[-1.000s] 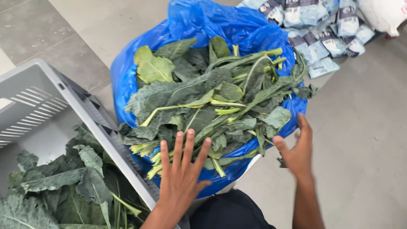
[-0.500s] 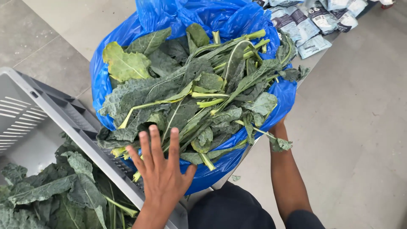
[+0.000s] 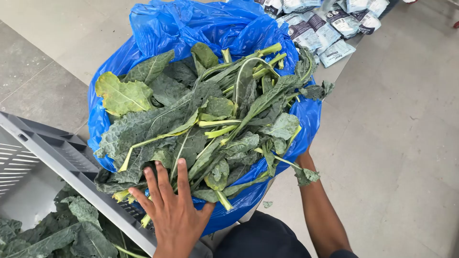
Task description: The person sorts and inspects kale leaves from a blue plastic bag and places them into grey plastic crates.
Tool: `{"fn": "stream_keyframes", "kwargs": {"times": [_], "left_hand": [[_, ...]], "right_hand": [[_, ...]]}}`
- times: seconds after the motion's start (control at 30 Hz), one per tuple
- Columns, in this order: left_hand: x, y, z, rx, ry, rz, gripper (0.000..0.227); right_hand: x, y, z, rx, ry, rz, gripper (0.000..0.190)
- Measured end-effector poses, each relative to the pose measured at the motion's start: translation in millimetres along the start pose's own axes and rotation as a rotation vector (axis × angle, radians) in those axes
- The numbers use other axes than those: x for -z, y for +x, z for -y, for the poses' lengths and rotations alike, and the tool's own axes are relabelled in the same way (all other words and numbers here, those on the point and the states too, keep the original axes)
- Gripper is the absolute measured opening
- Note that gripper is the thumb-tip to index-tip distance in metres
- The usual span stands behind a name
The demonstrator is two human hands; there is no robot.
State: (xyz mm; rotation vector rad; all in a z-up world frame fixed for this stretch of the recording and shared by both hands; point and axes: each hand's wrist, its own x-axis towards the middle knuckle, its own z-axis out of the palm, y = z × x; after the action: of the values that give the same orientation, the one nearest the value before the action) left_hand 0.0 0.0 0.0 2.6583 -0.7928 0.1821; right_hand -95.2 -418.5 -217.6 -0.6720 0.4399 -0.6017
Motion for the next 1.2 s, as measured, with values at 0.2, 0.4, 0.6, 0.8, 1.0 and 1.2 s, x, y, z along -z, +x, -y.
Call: {"fn": "stream_keyframes", "kwargs": {"times": [0.2, 0.4, 0.6, 0.8, 1.0, 1.2], "left_hand": [[1, -3, 3, -0.031, -0.018, -0.001, 0.12], [1, -4, 3, -0.05, -0.06, -0.031, 0.12], [0, -4, 2, -0.036, -0.041, -0.015, 0.118], [11, -5, 0, -0.127, -0.078, -0.105, 0.119], [11, -7, 2, -0.113, -0.087, -0.241, 0.068], [22, -8, 0, -0.134, -0.108, -0.374, 0.029]], "right_hand": [[47, 13, -42, -0.111, 0.044, 0.022, 0.068], [36, 18, -32, -0.165, -0.131, -0.008, 0.06], [-8, -9, -13, -0.153, 0.021, -0.034, 0.062], [1, -5, 44, 0.192, -0.348, -0.099, 0.05], [-140, -60, 99, 0.689, -0.782, 0.028, 0.015], [-285, -109, 89, 0.924, -1.398, 0.917, 0.029]]}}
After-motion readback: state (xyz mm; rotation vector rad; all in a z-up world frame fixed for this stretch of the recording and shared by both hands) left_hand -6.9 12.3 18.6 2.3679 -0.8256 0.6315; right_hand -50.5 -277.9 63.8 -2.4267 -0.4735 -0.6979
